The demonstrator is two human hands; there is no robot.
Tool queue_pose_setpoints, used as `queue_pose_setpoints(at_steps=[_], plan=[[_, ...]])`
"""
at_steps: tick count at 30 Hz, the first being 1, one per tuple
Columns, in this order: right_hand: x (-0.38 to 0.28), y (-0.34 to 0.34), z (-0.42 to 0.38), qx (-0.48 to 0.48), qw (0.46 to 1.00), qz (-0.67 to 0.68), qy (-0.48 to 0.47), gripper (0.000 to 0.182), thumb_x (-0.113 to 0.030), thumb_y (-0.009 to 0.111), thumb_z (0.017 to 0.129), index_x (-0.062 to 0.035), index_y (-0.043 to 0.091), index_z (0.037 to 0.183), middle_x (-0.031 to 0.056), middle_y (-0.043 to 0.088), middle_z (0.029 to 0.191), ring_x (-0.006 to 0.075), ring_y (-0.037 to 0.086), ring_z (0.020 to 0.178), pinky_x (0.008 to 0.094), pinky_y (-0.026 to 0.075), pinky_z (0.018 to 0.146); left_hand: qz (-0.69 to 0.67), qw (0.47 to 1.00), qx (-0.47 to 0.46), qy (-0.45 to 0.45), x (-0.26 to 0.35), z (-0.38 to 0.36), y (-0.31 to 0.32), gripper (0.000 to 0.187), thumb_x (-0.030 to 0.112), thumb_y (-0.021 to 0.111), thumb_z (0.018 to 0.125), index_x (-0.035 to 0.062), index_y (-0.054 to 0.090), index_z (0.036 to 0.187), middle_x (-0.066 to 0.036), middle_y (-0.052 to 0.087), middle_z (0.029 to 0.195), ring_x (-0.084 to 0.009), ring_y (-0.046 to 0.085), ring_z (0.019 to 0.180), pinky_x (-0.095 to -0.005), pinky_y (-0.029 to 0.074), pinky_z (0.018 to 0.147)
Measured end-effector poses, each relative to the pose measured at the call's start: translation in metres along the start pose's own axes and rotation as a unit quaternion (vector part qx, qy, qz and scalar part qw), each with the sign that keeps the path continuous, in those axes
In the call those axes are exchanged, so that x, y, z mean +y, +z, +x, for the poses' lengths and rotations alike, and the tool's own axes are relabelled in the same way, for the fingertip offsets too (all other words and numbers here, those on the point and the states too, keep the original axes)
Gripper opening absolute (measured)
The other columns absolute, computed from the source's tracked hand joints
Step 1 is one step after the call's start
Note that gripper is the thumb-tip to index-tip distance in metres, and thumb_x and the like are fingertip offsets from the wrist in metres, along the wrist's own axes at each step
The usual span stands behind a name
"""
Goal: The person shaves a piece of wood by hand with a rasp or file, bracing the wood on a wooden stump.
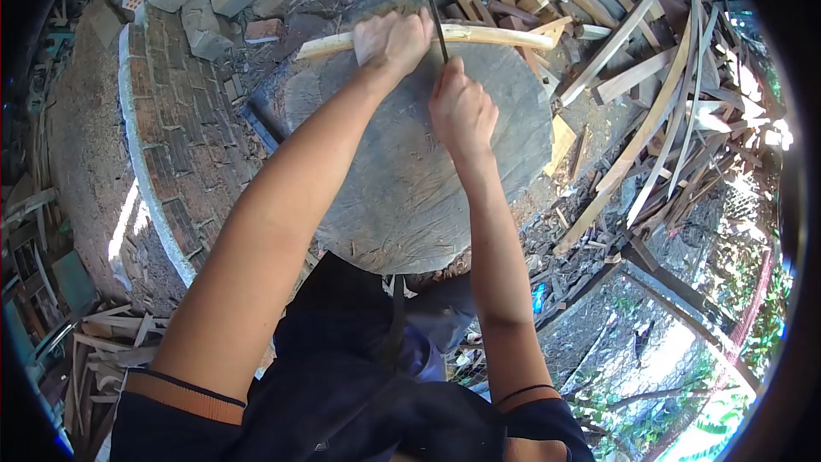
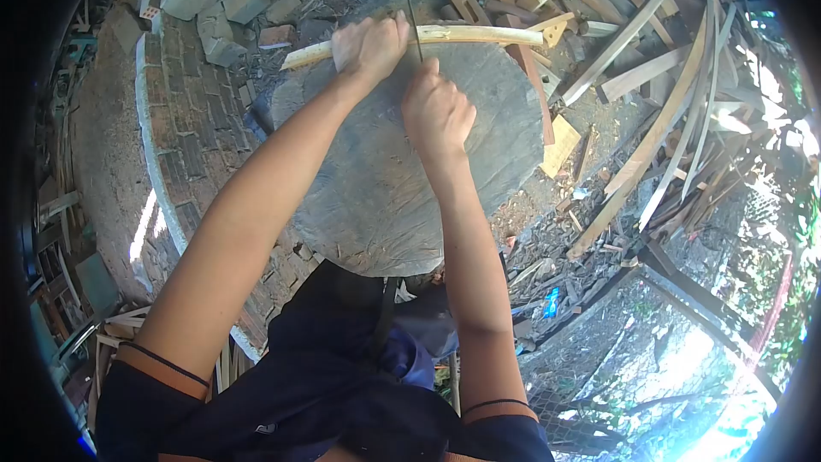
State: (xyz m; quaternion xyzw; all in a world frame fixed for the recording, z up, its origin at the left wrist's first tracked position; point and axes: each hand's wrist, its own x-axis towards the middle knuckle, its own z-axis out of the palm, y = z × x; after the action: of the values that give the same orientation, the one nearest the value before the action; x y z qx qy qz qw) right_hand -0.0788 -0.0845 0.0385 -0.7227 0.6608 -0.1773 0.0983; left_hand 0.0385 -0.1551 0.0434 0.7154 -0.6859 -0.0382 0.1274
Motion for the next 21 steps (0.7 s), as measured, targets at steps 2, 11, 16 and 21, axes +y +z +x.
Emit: queue_pose_setpoints(at_steps=[2, 11, 16, 21], plan=[[0.0, -0.022, -0.028, -0.041, 0.999, -0.004, 0.023, 0.013, -0.018, 0.047, 0.09, -0.0058, 0.05, 0.089, 0.0185, 0.064, 0.064, 0.0383, 0.065, 0.059, 0.0484, 0.052, 0.052, -0.004, 1.0, -0.006, 0.005, 0.001, 0.002, -0.002, 0.056, 0.036, 0.035, 0.096, 0.0076, 0.07, 0.063, -0.018, 0.065, 0.065, -0.0363, 0.066, 0.06, -0.0449, 0.051, 0.059], [-0.006, 0.0, 0.013, -0.045, 0.998, -0.01, 0.031, 0.015, -0.019, 0.045, 0.09, -0.0054, 0.05, 0.093, 0.0206, 0.064, 0.068, 0.0391, 0.065, 0.064, 0.0495, 0.051, 0.055, 0.004, 1.0, -0.005, 0.002, 0.0, 0.001, 0.002, 0.056, 0.036, 0.035, 0.096, 0.0079, 0.069, 0.062, -0.017, 0.066, 0.066, -0.0345, 0.066, 0.062, -0.0436, 0.051, 0.061], [0.003, -0.02, -0.035, -0.065, 0.997, -0.016, 0.029, 0.017, -0.022, 0.046, 0.092, -0.0052, 0.05, 0.091, 0.0221, 0.063, 0.067, 0.0407, 0.064, 0.063, 0.051, 0.051, 0.056, 0.007, 1.0, -0.013, -0.005, 0.002, 0.0, -0.002, 0.056, 0.035, 0.035, 0.096, 0.0084, 0.068, 0.06, -0.016, 0.066, 0.066, -0.033, 0.067, 0.061, -0.0418, 0.051, 0.062], [-0.003, -0.034, -0.048, -0.128, 0.989, -0.022, 0.069, 0.014, -0.018, 0.044, 0.089, -0.0062, 0.049, 0.094, 0.0199, 0.066, 0.07, 0.0389, 0.066, 0.066, 0.0495, 0.052, 0.058, 0.0, 0.999, -0.046, -0.012, 0.001, 0.0, -0.005, 0.057, 0.036, 0.035, 0.096, 0.0085, 0.069, 0.06, -0.016, 0.066, 0.065, -0.0322, 0.067, 0.061, -0.042, 0.051, 0.061]])
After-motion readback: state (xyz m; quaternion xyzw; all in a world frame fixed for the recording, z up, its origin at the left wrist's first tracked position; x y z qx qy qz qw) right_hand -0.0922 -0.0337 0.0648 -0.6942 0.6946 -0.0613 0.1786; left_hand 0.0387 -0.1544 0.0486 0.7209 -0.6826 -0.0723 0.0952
